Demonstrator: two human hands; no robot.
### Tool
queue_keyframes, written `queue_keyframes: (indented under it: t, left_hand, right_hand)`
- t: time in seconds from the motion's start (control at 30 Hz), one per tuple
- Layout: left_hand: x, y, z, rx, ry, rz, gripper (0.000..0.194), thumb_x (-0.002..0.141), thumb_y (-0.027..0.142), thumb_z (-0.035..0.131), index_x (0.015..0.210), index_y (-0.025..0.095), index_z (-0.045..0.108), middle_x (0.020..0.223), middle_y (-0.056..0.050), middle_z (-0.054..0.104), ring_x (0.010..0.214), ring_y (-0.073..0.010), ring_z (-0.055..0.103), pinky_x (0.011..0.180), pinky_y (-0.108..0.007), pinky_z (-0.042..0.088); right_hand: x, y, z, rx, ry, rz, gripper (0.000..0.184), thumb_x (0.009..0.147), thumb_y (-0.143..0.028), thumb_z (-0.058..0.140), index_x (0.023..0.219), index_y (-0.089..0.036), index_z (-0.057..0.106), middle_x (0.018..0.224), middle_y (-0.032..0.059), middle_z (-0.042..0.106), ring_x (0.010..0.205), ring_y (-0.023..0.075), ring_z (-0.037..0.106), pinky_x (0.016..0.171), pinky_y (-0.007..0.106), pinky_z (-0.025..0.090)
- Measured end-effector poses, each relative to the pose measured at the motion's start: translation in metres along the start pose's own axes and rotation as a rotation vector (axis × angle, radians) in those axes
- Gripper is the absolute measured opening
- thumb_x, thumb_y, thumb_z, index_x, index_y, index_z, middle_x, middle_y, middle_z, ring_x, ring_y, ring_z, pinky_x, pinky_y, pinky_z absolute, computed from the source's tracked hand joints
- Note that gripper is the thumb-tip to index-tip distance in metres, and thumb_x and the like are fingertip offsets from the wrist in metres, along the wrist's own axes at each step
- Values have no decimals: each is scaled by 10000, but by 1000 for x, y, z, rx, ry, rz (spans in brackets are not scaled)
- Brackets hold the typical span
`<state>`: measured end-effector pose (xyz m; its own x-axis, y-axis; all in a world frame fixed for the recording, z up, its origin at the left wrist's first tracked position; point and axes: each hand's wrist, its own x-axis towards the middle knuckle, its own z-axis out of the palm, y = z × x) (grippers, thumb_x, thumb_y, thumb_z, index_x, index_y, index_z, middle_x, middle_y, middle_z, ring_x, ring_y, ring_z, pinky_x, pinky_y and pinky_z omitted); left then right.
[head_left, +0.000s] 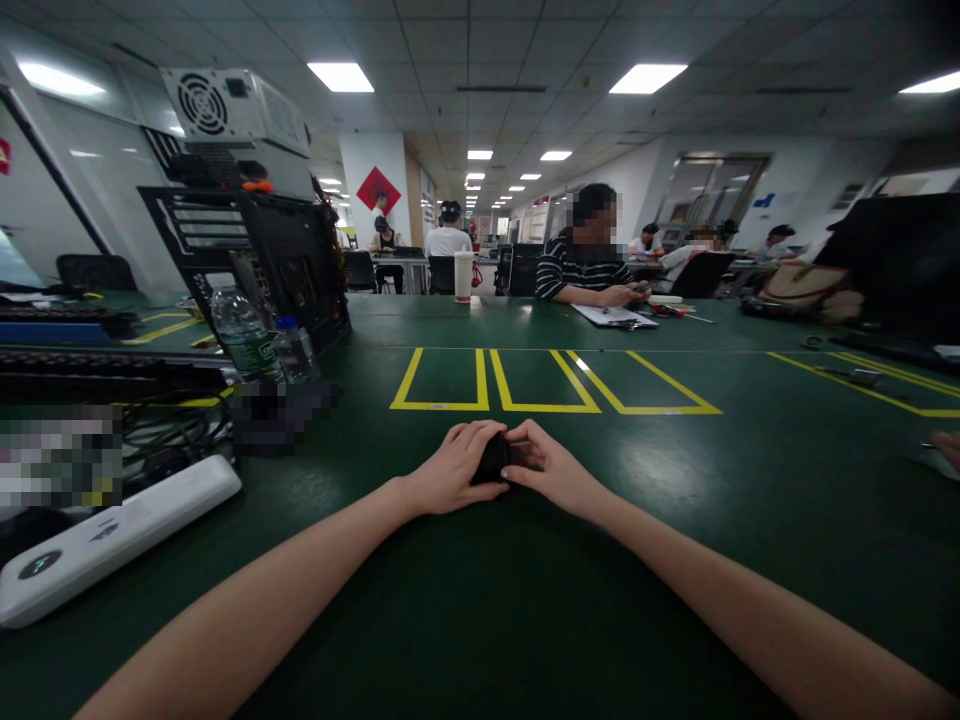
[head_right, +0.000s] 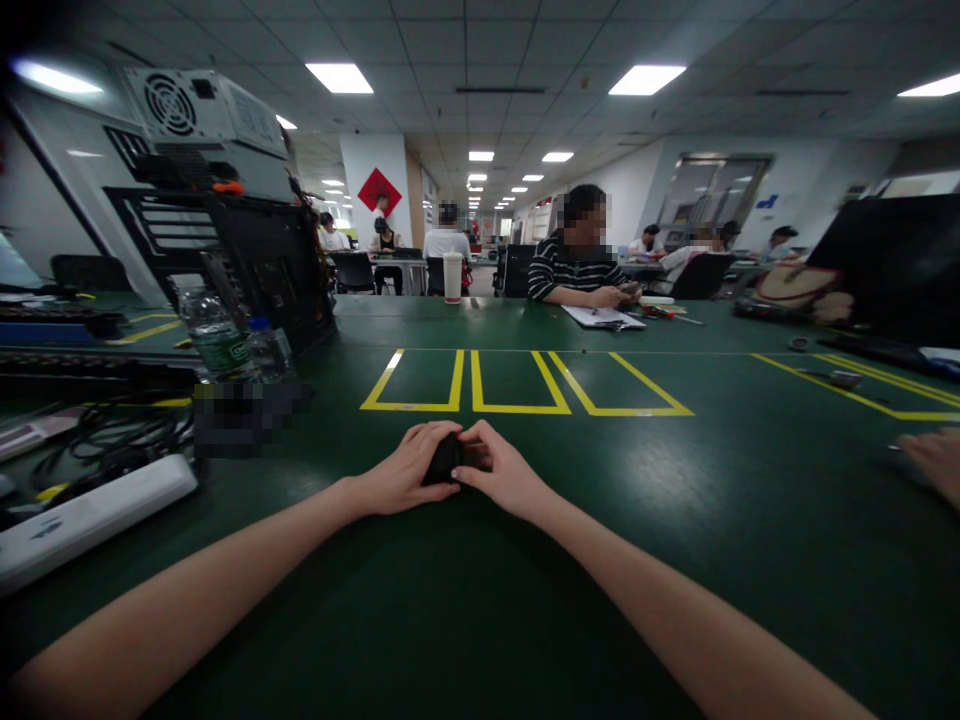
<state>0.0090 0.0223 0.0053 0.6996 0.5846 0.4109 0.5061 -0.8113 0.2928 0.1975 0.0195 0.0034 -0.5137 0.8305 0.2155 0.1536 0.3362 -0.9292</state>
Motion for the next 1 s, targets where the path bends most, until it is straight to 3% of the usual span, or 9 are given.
queue_keyframes:
  t: [0.23, 0.4, 0.57, 0.73, 1.0]
  left_hand:
    - [1, 1, -1, 1, -10, -7, 628, 750, 379, 525, 1246, 212, 178, 1237, -91, 355, 1140, -227, 344, 978, -422, 225]
    - [0, 2, -2, -6, -15, -11, 616, 760, 378, 511, 1248, 211, 175, 1235, -92, 357, 1139, -229, 346, 977, -422, 229]
    - [-1, 1, -2, -4, -9, -2, 605, 763, 375, 508, 1244, 212, 181, 1227, -92, 363, 1135, -232, 350, 974, -420, 232]
    - [0, 1, -2, -10, -10, -5, 621, 757, 372, 517, 1247, 208, 174, 1232, -89, 357, 1132, -224, 352, 977, -408, 234]
    - [0, 1, -1, -10, -4, 3, 607, 762, 374, 508, 1244, 208, 179, 1220, -90, 366, 1126, -227, 356, 975, -411, 233]
  right_hand:
    - [4, 5, 1, 92, 25, -10, 180, 732, -251, 550, 876, -213, 451, 898, -9, 512, 906, 151, 537, 843, 359, 434]
    - [5, 4, 1, 51, 17, 48, 236, 731, -262, 548, 939, -207, 451, 972, 15, 504, 913, 164, 537, 835, 380, 437]
    - [0, -2, 1, -80, 32, -42, 293, 678, -219, 603, 937, -228, 466, 979, 8, 492, 962, 177, 511, 857, 384, 419]
    - [1, 0, 2, -20, 33, -21, 196, 731, -226, 543, 910, -222, 463, 945, 5, 520, 946, 166, 531, 855, 379, 427]
    - [1, 0, 1, 8, -8, 7, 285, 707, -206, 575, 961, -216, 445, 992, 18, 505, 945, 170, 534, 856, 377, 426]
